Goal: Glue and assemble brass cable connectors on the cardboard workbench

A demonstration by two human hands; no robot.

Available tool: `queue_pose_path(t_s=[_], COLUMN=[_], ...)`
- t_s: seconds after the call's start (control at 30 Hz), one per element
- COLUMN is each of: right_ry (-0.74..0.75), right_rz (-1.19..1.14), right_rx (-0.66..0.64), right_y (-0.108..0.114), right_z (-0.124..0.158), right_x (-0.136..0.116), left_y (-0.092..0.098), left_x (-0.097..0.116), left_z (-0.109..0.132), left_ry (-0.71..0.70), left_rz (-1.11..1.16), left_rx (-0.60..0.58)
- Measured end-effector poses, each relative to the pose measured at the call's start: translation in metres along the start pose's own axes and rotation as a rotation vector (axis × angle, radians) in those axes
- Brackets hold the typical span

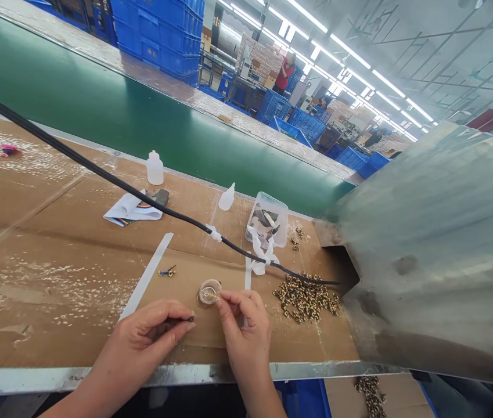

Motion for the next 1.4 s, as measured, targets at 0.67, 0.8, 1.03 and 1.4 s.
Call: queue_pose_path(t_s=[0.67, 0.8, 1.03, 1.4], right_ry=[0.112, 0.147, 0.160, 0.281], right_rz=[0.125, 0.098, 0.102, 0.135], right_rx=[0.029, -0.023, -0.088, -0.070], right_y=[0.020, 0.025, 0.021, 0.020], right_z=[-0.010, -0.007, -0.002, 0.002], right_x=[-0.013, -0.026, -0.033, -0.038], left_y=[-0.003, -0.002, -0.001, 0.000], left_x=[0.005, 0.005, 0.007, 0.003], left_z=[-0.003, -0.002, -0.002, 0.000], left_ry=[0.161, 0.133, 0.124, 0.102], left_rz=[0.029, -0.018, -0.010, -0.015], left_rx=[0.101, 0.093, 0.078, 0.047])
Point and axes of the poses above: each hand's wrist, its own z-axis away from the middle knuckle, its own y-axis out of the back of the hand, x = y × z, the point moved 2 cm from there along -z, towards the middle knuckle, and after that the axes turned 9 degrees about x, right-handed, at the moved point
